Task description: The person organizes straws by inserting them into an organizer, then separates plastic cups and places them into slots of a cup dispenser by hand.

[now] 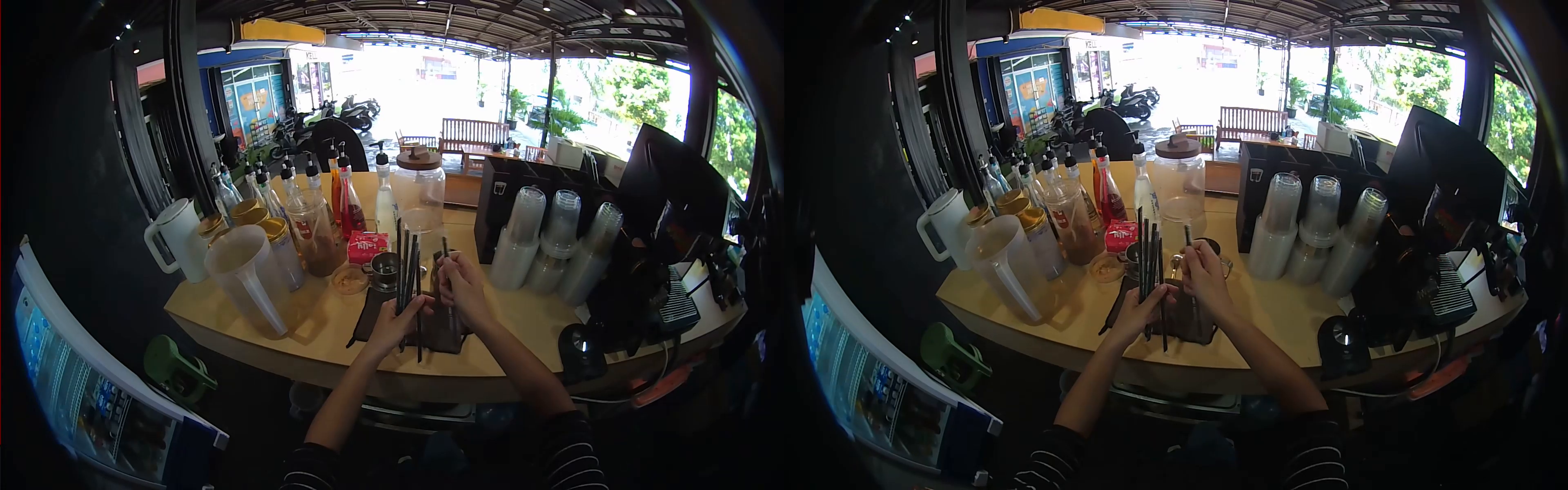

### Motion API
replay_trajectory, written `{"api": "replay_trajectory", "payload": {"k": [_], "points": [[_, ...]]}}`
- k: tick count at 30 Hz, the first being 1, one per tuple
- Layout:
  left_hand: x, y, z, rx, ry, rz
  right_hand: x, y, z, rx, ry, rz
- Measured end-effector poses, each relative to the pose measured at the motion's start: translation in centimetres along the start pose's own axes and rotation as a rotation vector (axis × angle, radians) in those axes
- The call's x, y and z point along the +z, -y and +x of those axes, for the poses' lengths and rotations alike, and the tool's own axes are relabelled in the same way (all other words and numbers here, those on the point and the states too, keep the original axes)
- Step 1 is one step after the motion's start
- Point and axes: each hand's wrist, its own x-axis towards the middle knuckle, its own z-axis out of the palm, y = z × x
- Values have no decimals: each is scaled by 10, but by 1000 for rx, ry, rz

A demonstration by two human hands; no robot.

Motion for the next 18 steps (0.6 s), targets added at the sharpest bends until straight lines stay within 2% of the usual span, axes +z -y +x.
{"api": "replay_trajectory", "payload": {"k": [1, 3, 7, 10, 11, 13, 15, 18], "points": [[0, 3, 1, 4, 19, -24, 6, 4, -2, 0, 1, 0], [-2, 7, 1, 0, 38, -25, 20, 8, -5, -4, -14, -413], [-4, 7, 0, -5, 86, -23, 11, -1, 0, 102, 93, -432], [-6, 16, 2, 8, 84, -187, 4, -14, 9, 49, 74, -378], [-6, 18, 3, 9, 82, -188, -1, -19, 13, -35, 39, -354], [-4, 16, 2, 54, -18, -281, 6, -11, 11, -119, 5, -331], [-5, 17, 2, 48, 16, -278, 13, -1, 6, 31, -30, -4], [-7, 21, 3, 31, 69, -277, 14, 1, 6, 64, 28, -126]]}}
